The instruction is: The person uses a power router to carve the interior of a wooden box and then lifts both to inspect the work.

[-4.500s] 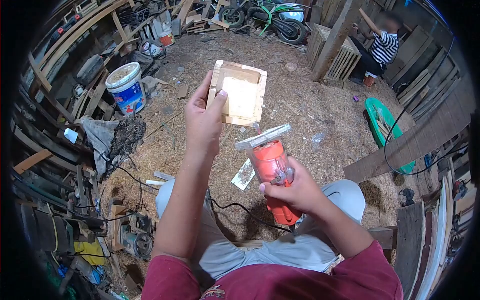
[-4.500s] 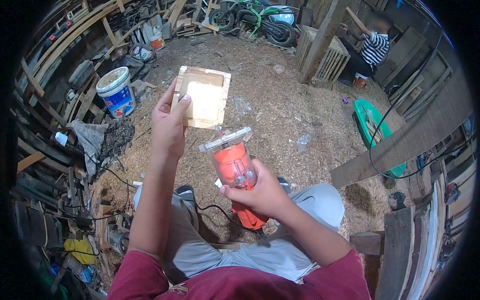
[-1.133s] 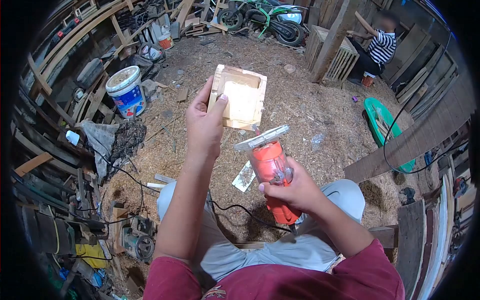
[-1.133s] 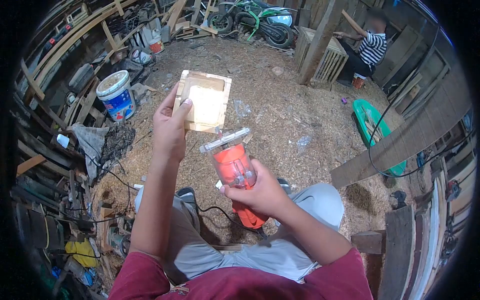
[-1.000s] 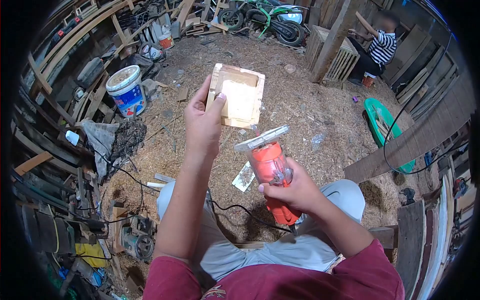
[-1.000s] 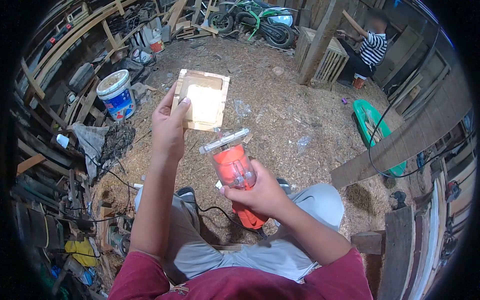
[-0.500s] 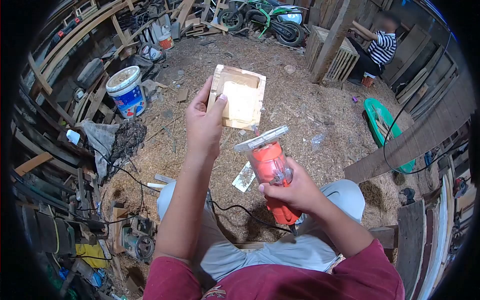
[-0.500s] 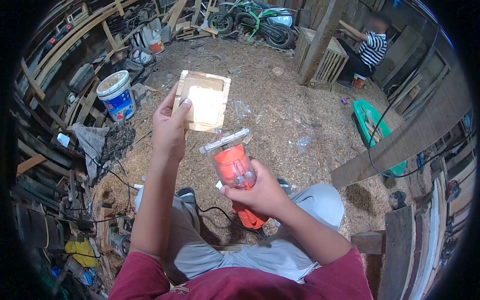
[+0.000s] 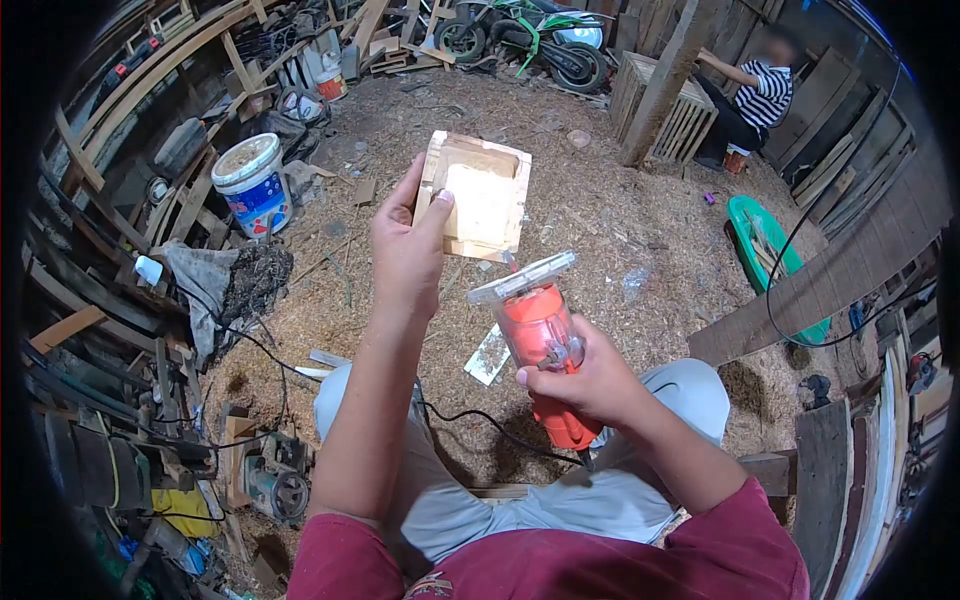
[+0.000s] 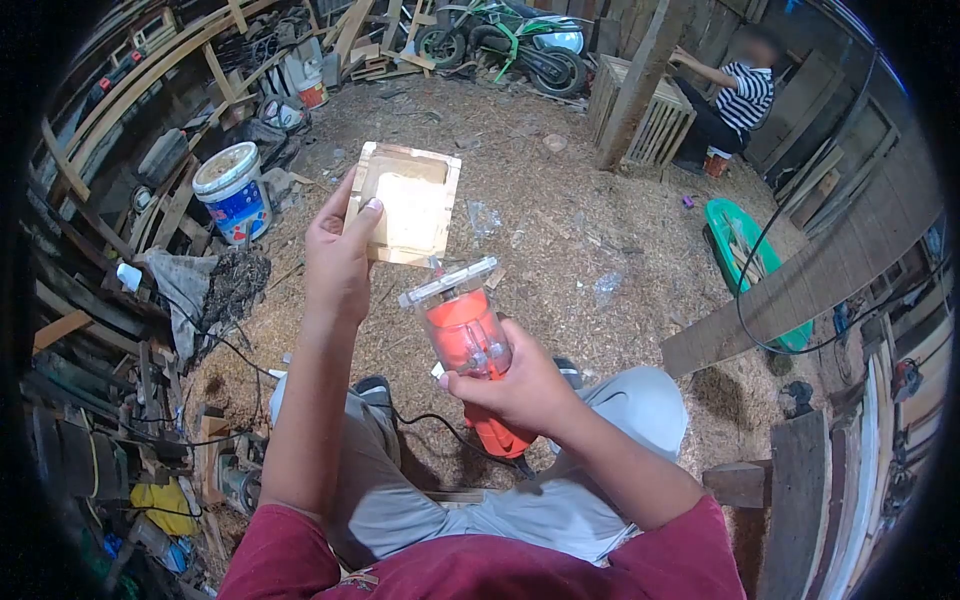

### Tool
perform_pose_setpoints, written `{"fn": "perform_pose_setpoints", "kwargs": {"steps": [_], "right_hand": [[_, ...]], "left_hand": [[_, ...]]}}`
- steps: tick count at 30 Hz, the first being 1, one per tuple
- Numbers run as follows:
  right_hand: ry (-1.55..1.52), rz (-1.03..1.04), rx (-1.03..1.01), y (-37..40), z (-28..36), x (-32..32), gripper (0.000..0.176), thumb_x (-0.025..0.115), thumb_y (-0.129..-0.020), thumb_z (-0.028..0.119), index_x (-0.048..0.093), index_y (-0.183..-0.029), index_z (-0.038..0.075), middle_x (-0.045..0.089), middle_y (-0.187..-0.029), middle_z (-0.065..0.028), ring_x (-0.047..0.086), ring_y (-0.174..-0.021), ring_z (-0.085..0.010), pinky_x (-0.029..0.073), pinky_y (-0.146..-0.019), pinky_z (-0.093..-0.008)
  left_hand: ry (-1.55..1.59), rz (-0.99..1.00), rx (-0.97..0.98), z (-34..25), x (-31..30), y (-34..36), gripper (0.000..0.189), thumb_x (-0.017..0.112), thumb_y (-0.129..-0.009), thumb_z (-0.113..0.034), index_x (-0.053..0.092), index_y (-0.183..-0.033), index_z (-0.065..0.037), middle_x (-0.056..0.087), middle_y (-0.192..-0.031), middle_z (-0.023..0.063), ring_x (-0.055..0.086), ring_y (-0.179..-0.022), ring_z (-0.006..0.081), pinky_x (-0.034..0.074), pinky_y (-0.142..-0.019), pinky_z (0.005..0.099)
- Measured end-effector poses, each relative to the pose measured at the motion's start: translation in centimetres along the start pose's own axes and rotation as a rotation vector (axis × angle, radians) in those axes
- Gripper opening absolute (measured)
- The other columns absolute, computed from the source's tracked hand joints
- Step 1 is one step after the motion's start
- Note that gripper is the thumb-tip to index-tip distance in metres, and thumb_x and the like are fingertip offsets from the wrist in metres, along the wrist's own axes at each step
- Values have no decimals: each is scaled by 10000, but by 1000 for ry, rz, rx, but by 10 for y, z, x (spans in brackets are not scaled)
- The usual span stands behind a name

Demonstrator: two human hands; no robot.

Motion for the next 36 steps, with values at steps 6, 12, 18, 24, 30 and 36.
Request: {"fn": "perform_pose_setpoints", "kwargs": {"steps": [6,12,18,24,30,36], "right_hand": [[49,0,-17,0,-3,0,690,968,-876,264,562,-1373,11,713,-1193,-65,704,-1057,-145,592,-939,-345],[24,-10,-41,2,-4,0,707,978,-851,300,579,-1347,-7,729,-1167,-84,716,-1030,-141,597,-922,-340],[38,5,-26,1,-2,1,716,967,-869,272,555,-1392,7,711,-1189,-71,704,-1063,-143,588,-951,-348],[25,-14,-24,0,-4,0,715,973,-852,298,573,-1362,-2,727,-1168,-82,718,-1024,-143,601,-911,-342],[11,-19,-16,1,-2,0,707,971,-847,292,580,-1359,2,738,-1169,-87,727,-1020,-144,606,-902,-342],[-5,-20,-39,-1,-4,1,687,967,-851,284,584,-1348,5,737,-1168,-85,725,-1021,-141,603,-909,-341]], "left_hand": [[-11,-5,17,0,-6,-4,621,634,-1056,37,439,-1644,83,666,-1494,200,714,-1260,210,595,-1064,339],[-52,-60,27,1,-10,-7,574,638,-1059,3,509,-1617,42,708,-1432,153,743,-1208,195,630,-1002,338],[-42,-48,19,2,-11,-8,571,630,-1060,11,506,-1616,50,705,-1432,165,741,-1215,199,632,-1004,336],[-16,-26,0,1,-9,-6,631,640,-1052,41,427,-1645,94,676,-1480,201,720,-1247,207,596,-1059,334],[-32,-24,20,2,-7,-5,619,647,-1046,20,466,-1636,63,695,-1452,173,734,-1235,206,621,-1034,341],[-19,-9,15,4,-6,-3,626,655,-1033,32,476,-1632,59,692,-1467,176,732,-1241,211,616,-1047,346]]}}
Point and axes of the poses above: each hand's wrist, its own y-axis away from the middle knuckle, its own x-axis out of the palm, z = x × y, the point moved 5 cm from there along -y, towards the middle knuckle
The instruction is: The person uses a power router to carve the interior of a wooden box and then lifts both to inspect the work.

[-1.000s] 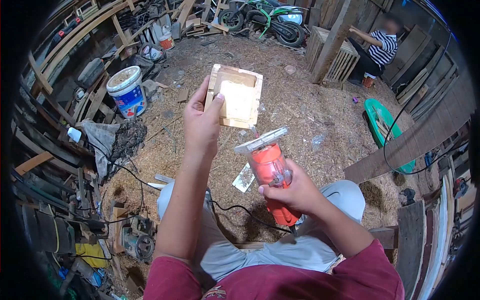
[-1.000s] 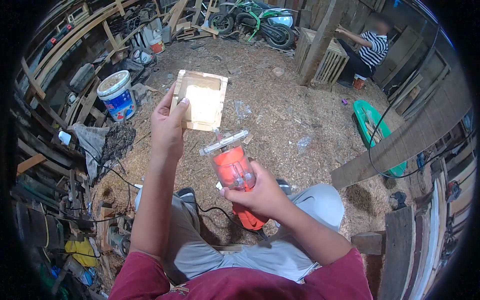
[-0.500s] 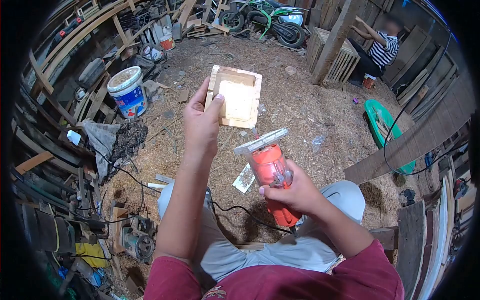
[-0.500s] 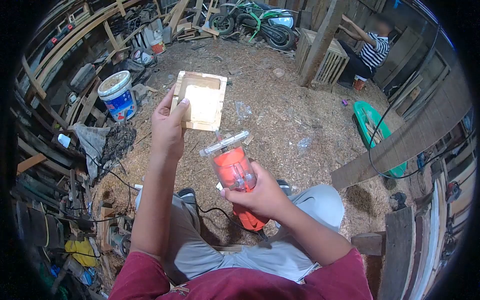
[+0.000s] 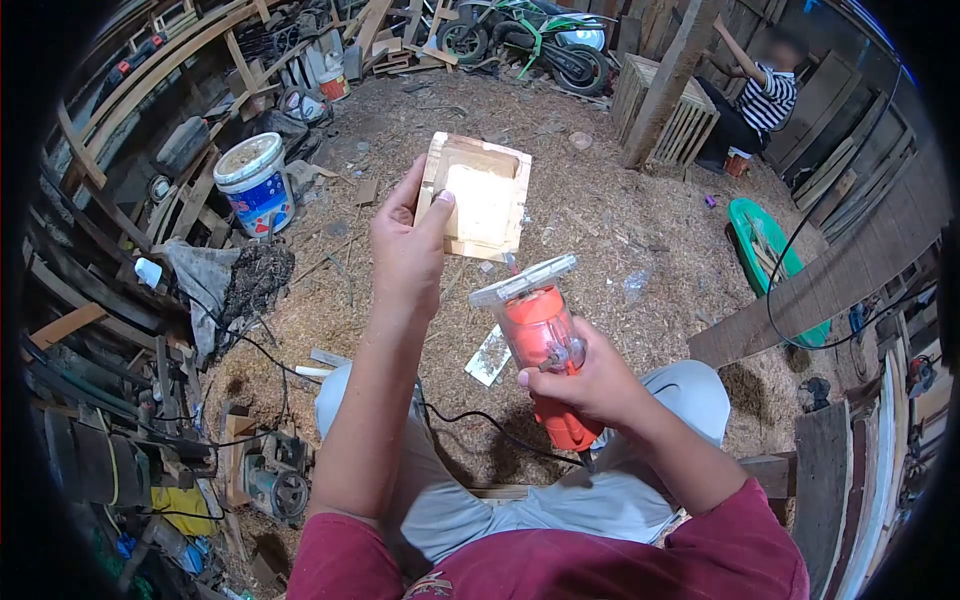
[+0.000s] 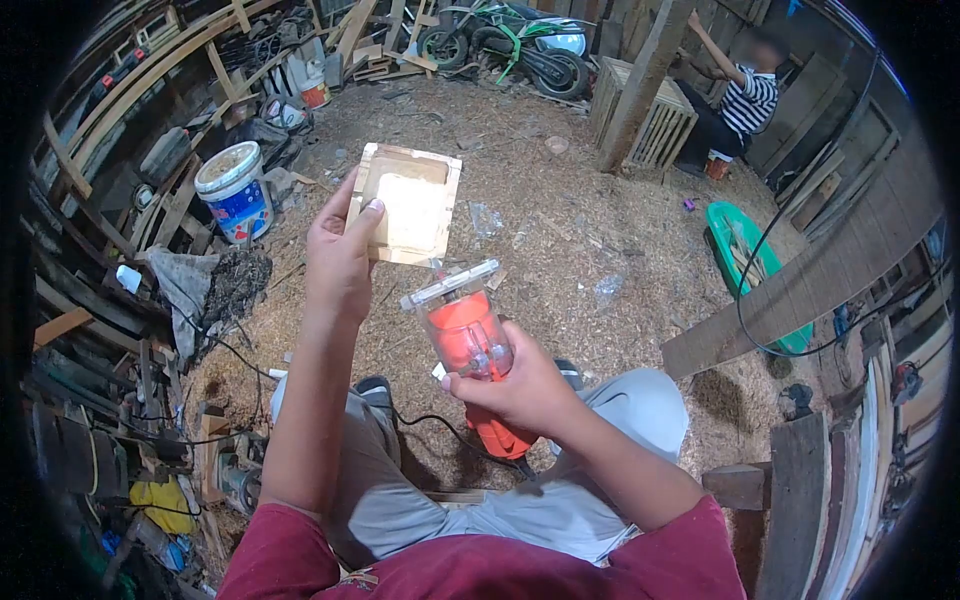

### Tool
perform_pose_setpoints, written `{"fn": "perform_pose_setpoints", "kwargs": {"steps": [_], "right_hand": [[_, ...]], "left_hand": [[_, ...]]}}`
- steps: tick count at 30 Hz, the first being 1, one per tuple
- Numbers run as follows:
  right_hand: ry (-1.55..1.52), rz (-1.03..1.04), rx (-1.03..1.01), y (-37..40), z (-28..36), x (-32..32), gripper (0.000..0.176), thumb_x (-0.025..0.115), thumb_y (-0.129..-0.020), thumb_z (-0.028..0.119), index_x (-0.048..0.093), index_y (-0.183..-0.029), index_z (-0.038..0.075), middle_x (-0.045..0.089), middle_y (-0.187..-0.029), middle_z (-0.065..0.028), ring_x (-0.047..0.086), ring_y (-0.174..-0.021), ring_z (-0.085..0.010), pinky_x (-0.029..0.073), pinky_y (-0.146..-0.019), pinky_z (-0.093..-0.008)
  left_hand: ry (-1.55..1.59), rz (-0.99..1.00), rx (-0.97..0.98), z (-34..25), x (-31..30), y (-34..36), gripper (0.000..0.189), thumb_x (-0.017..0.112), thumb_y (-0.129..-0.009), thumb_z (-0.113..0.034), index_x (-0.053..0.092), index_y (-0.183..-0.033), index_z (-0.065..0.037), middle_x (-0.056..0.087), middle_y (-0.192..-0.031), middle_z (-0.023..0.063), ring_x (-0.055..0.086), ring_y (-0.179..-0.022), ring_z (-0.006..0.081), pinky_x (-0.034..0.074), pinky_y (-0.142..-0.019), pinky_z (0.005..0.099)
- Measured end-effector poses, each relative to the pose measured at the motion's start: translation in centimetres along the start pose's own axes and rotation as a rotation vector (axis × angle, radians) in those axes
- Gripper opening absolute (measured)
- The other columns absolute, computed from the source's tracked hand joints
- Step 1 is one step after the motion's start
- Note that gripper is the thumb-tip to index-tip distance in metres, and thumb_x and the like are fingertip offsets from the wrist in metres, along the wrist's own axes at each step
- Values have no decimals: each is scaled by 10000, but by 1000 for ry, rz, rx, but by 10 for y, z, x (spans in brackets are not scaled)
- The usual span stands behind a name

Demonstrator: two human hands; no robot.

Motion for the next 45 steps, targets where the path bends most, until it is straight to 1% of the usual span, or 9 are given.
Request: {"fn": "perform_pose_setpoints", "kwargs": {"steps": [4,27,30,33,37,39,42,43,45], "right_hand": [[9,19,13,-1,0,0,715,968,-871,265,561,-1405,18,711,-1196,-62,704,-1064,-147,592,-944,-348],[-4,11,41,1,9,0,699,974,-866,261,566,-1378,17,722,-1175,-65,713,-1044,-146,596,-930,-341],[-18,5,23,2,7,0,695,973,-866,257,566,-1375,16,720,-1173,-65,713,-1039,-147,599,-927,-342],[-11,8,19,1,2,-3,691,971,-868,245,562,-1376,15,714,-1174,-66,713,-1027,-146,600,-922,-344],[-46,-12,37,4,5,-6,685,964,-872,221,554,-1380,14,707,-1168,-63,711,-1008,-146,600,-917,-344],[-60,-24,2,4,4,-7,675,963,-867,259,565,-1349,5,715,-1152,-78,713,-998,-142,602,-887,-339],[-74,-38,-14,6,7,-9,672,960,-868,278,566,-1336,-1,716,-1145,-84,711,-996,-139,602,-876,-335],[-77,-41,-13,7,9,-10,673,959,-870,277,564,-1338,-1,714,-1145,-84,711,-998,-138,601,-878,-334],[-69,-63,19,10,13,-12,643,939,-882,194,558,-1368,17,713,-1154,-66,710,-1010,-141,600,-907,-349]], "left_hand": [[13,14,-35,-1,2,2,640,656,-1041,43,436,-1641,93,655,-1513,200,700,-1295,222,583,-1091,350],[6,10,-31,0,3,3,637,648,-1043,51,438,-1643,89,640,-1535,206,694,-1307,224,571,-1106,353],[-32,-18,9,0,2,0,613,650,-1043,24,477,-1630,64,696,-1457,177,739,-1220,207,623,-1023,343],[-24,-35,6,-3,-1,-1,573,634,-1056,8,498,-1609,67,708,-1428,174,748,-1203,207,639,-999,352],[-21,-84,-92,-2,-8,-3,527,613,-1050,14,507,-1559,102,715,-1384,194,782,-1127,236,679,-913,370],[7,-125,-156,-2,-10,-1,485,620,-1048,-11,541,-1513,98,726,-1345,188,795,-1093,256,697,-871,391],[97,-83,-265,8,-19,-9,453,637,-1049,-75,568,-1469,80,728,-1309,185,796,-1067,286,705,-840,411],[102,-127,-317,12,-22,-10,444,635,-1054,-98,576,-1459,73,727,-1304,185,791,-1070,285,703,-851,413],[110,-217,-422,18,-28,-10,429,632,-1063,-145,592,-1437,61,725,-1294,184,783,-1076,283,698,-872,417]]}}
Point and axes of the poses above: each hand's wrist, its own y-axis away from the middle knuckle, its own x-axis out of the palm, z = x × y, the point moved 5 cm from there along -y, towards the middle knuckle
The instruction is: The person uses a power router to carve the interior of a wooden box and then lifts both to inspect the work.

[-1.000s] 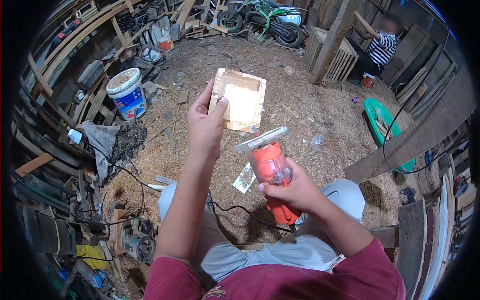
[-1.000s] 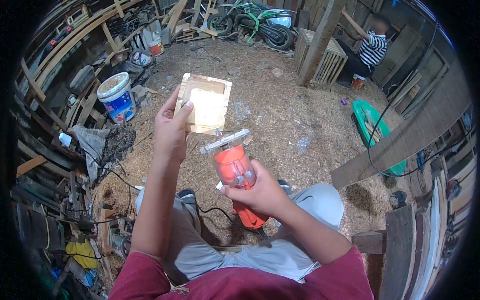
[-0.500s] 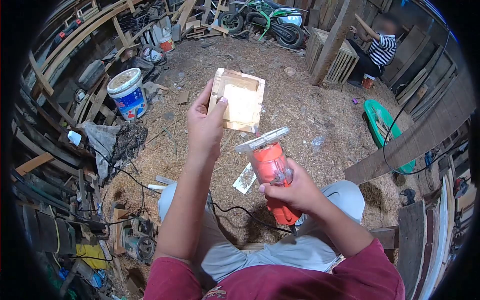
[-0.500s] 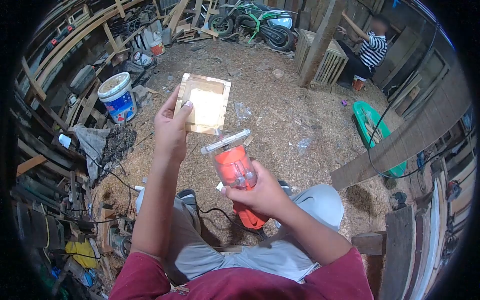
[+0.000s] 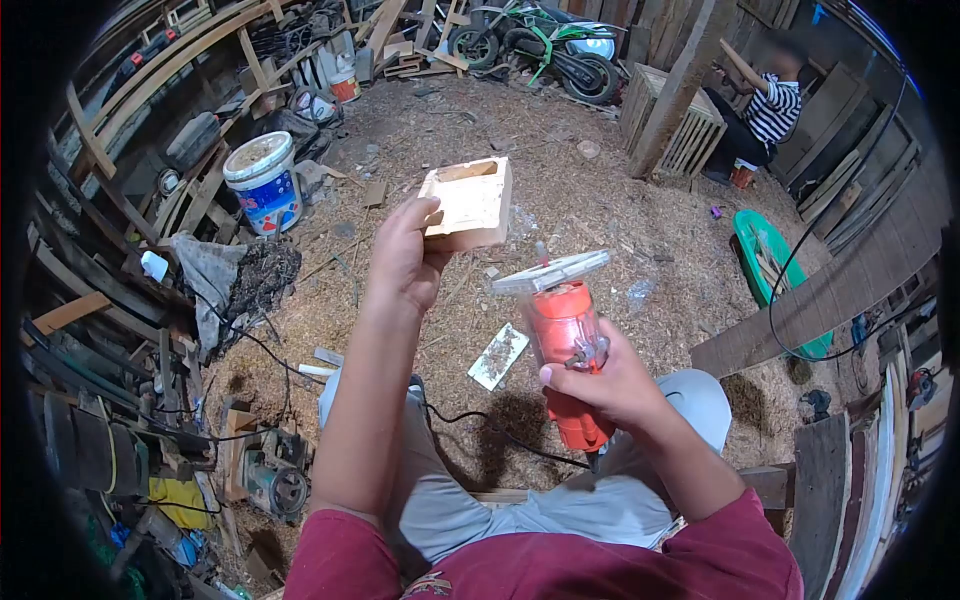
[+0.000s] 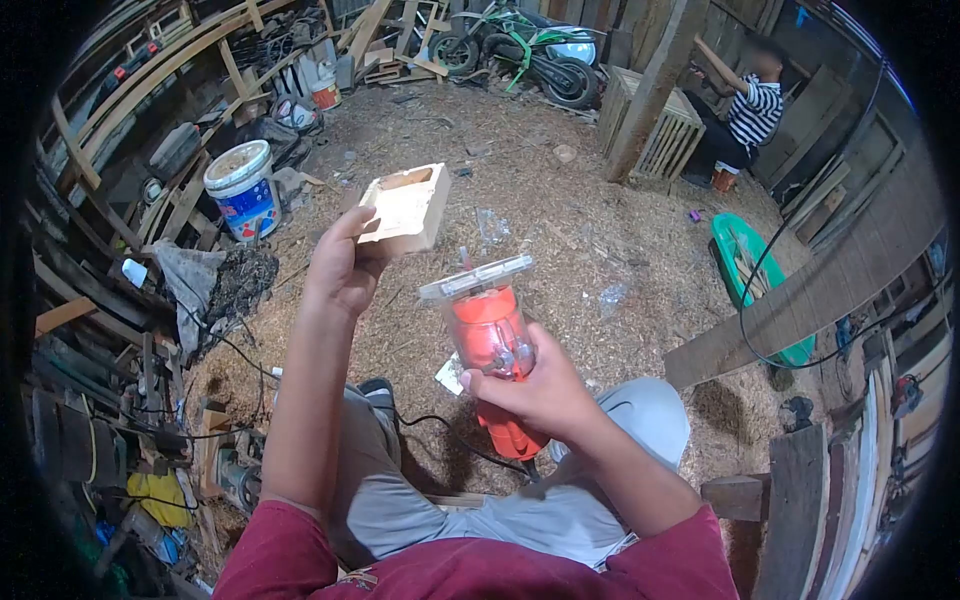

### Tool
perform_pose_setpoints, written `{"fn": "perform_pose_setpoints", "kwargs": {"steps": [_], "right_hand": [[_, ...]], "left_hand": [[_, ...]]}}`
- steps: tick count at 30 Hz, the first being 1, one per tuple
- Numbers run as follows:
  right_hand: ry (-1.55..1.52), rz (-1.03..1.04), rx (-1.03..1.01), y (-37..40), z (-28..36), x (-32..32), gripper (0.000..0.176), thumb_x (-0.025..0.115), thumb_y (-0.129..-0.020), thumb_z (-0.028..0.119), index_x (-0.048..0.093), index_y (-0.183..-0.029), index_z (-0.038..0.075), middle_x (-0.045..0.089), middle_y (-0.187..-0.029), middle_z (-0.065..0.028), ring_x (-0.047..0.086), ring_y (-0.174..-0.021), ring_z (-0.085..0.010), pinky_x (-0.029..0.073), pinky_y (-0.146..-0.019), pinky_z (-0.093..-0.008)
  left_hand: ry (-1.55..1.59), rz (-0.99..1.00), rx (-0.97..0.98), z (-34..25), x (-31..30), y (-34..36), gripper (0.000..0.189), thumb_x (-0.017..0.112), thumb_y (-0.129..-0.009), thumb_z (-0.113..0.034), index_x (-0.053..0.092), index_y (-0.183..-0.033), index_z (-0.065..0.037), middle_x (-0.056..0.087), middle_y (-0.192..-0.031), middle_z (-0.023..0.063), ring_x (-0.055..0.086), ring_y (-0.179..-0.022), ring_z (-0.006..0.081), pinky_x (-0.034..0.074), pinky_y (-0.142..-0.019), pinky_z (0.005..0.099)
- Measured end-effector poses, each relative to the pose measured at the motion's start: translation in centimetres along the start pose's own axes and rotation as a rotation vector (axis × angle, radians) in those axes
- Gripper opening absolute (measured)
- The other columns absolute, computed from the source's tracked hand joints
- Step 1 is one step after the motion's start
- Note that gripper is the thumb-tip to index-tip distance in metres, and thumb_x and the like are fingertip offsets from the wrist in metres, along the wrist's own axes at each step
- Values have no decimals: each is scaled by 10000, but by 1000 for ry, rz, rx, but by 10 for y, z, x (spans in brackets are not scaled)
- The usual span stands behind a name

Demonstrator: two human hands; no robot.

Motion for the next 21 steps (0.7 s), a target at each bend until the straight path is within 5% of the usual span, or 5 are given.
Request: {"fn": "perform_pose_setpoints", "kwargs": {"steps": [3,12,21], "right_hand": [[-39,-20,5,6,8,-1,622,920,-891,137,556,-1382,27,714,-1159,-57,710,-1019,-142,600,-927,-357],[-57,-9,-69,5,10,-7,633,913,-899,155,558,-1401,3,718,-1132,-53,700,-978,-114,591,-879,-317],[-29,-30,-48,5,9,-6,628,924,-897,165,549,-1374,0,718,-1149,-65,703,-1007,-135,592,-908,-341]], "left_hand": [[41,45,-26,3,0,2,489,653,-1071,-196,562,-1448,104,723,-1323,190,759,-1174,292,666,-1014,409],[71,-10,-47,1,6,7,486,576,-1153,-277,546,-1502,60,698,-1398,196,739,-1235,294,652,-1059,429],[200,-129,-148,7,-1,11,427,475,-1155,-192,520,-1488,72,624,-1472,223,680,-1303,369,611,-1114,563]]}}
Point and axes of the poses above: each hand's wrist, its own y-axis away from the middle knuckle, its own x-axis out of the palm, z = x × y, the point moved 5 cm from there along -y, towards the middle knuckle
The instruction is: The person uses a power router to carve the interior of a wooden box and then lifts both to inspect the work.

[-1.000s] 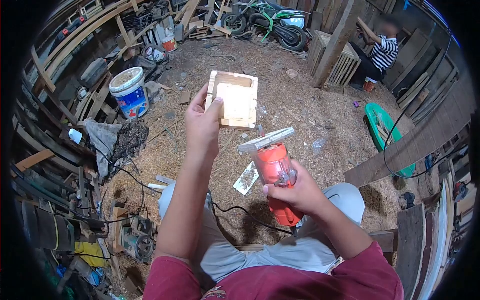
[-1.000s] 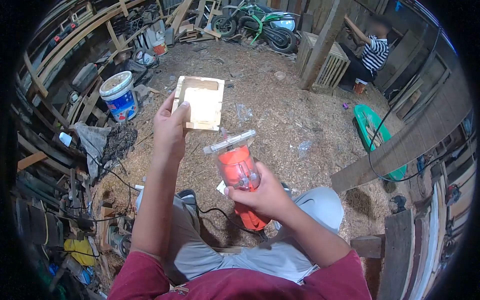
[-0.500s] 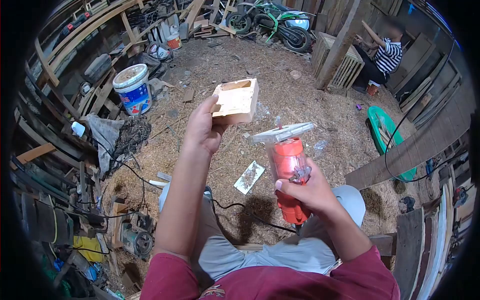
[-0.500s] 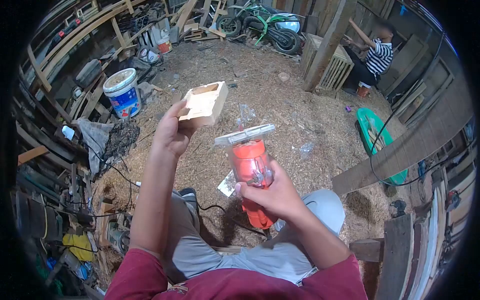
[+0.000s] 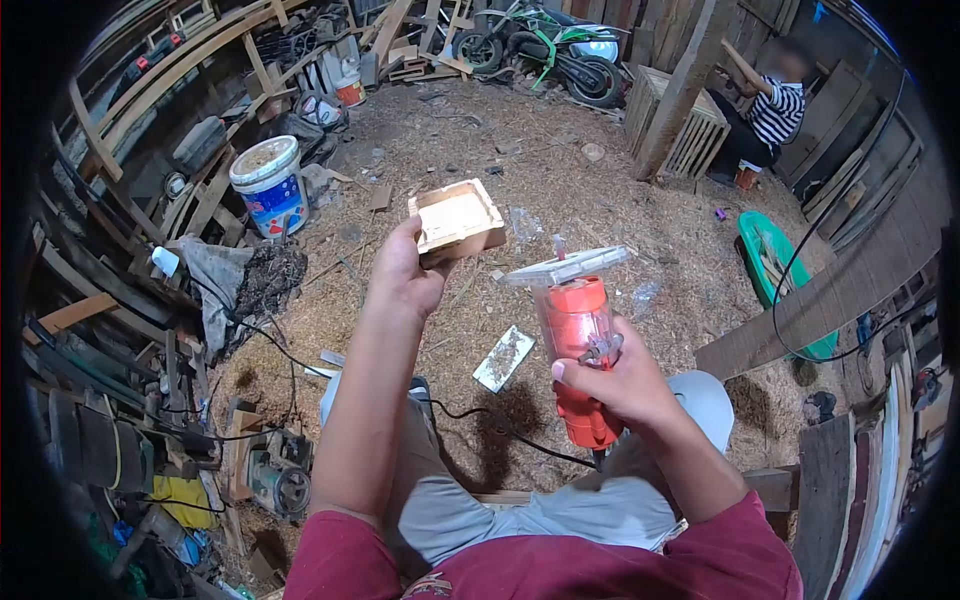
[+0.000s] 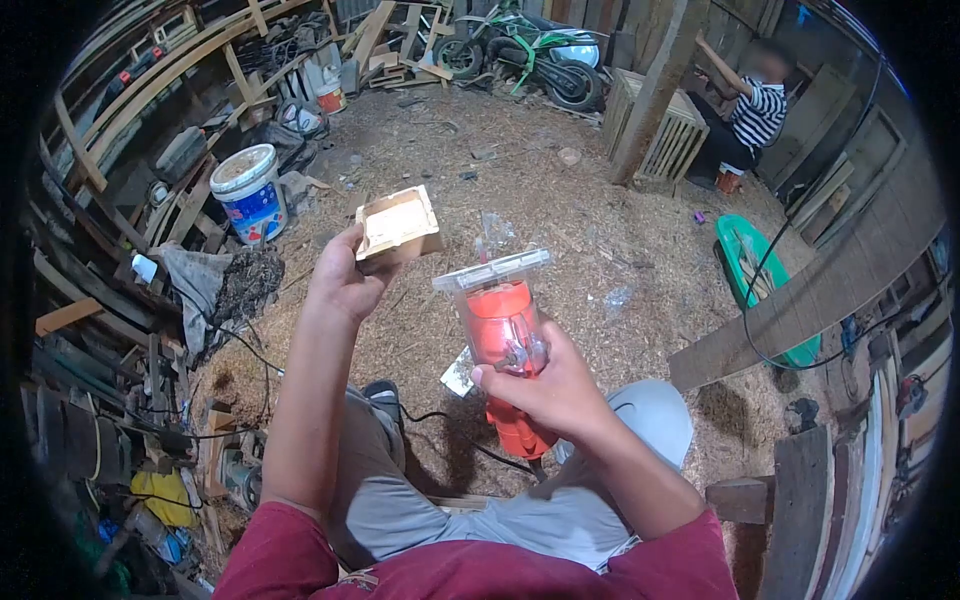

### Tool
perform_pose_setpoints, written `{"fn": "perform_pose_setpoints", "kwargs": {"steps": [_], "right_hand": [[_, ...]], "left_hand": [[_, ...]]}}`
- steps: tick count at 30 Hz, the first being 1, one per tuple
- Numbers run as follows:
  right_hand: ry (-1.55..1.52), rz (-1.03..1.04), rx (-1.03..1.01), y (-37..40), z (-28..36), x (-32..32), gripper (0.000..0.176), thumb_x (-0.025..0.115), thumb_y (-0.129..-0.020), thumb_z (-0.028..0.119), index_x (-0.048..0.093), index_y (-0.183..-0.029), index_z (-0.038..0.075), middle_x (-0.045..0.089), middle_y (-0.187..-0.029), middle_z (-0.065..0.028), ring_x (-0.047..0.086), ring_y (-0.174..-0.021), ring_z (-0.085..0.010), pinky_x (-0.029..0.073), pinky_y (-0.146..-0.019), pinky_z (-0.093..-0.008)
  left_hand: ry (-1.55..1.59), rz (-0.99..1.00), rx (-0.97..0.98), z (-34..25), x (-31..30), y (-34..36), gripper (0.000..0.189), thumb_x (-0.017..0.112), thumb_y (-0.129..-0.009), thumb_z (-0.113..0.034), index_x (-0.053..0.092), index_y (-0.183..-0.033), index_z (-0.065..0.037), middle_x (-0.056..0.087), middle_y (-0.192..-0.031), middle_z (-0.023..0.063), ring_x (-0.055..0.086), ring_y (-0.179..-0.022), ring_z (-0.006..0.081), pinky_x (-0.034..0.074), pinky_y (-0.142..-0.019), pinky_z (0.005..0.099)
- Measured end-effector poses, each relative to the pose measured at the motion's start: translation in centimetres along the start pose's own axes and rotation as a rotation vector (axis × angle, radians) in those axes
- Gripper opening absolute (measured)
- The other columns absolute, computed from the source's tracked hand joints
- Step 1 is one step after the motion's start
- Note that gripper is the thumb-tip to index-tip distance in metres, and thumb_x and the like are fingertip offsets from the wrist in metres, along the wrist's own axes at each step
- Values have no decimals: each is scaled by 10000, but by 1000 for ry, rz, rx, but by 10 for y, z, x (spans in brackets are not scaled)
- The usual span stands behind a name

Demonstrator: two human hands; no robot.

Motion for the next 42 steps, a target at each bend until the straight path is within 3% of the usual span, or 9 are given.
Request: {"fn": "perform_pose_setpoints", "kwargs": {"steps": [3,6,12,21,27,33,36,42], "right_hand": [[17,-8,13,0,0,2,650,936,-894,199,549,-1371,-16,725,-1144,-76,708,-995,-139,594,-893,-336],[5,-8,8,-1,-1,4,647,938,-894,204,550,-1363,-15,726,-1144,-78,710,-998,-139,595,-897,-335],[-6,11,-15,-4,-4,8,632,940,-892,206,559,-1346,-10,727,-1141,-76,712,-993,-135,598,-890,-332],[73,44,17,-3,-4,15,639,936,-882,188,562,-1369,12,719,-1146,-61,705,-1010,-137,590,-915,-343],[113,92,-18,-10,-19,16,645,942,-880,176,562,-1376,19,713,-1145,-47,700,-998,-129,585,-906,-336],[50,93,-25,-7,-13,18,656,951,-875,180,559,-1375,15,711,-1145,-45,694,-1012,-123,579,-915,-328],[35,85,-22,-4,-10,19,666,953,-871,176,554,-1378,11,709,-1146,-44,692,-1021,-121,576,-919,-326],[46,104,-24,-2,-10,21,668,947,-870,161,545,-1379,2,707,-1149,-44,685,-1022,-120,570,-924,-322]], "left_hand": [[18,34,-40,-2,4,6,446,464,-1140,-157,461,-1509,93,605,-1481,252,676,-1314,375,614,-1094,561],[37,-5,6,-7,-4,-3,399,591,-1090,-123,517,-1427,77,627,-1334,204,681,-1262,372,588,-1135,588],[48,96,105,-10,-2,4,431,707,-1070,-204,578,-1403,39,614,-1314,182,683,-1237,360,565,-1153,589],[123,118,75,-13,-9,-2,436,678,-1071,-238,601,-1417,16,648,-1371,179,657,-1316,337,551,-1178,564],[25,265,162,-13,3,10,474,664,-1039,-196,551,-1431,44,663,-1382,165,705,-1248,307,620,-1090,525],[-112,250,294,-13,13,18,493,712,-1076,-333,592,-1423,-4,714,-1308,148,752,-1181,267,667,-994,485],[-86,295,357,-13,15,20,524,731,-1085,-392,598,-1451,-42,740,-1236,105,793,-1016,181,700,-782,339],[-190,275,471,-16,17,30,592,722,-1096,-383,569,-1548,-33,751,-1274,106,791,-1065,177,696,-788,339]]}}
Point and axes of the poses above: each hand's wrist, its own y-axis away from the middle knuckle, its own x-axis out of the palm, z = x × y, the point moved 5 cm from there along -y, towards the middle knuckle
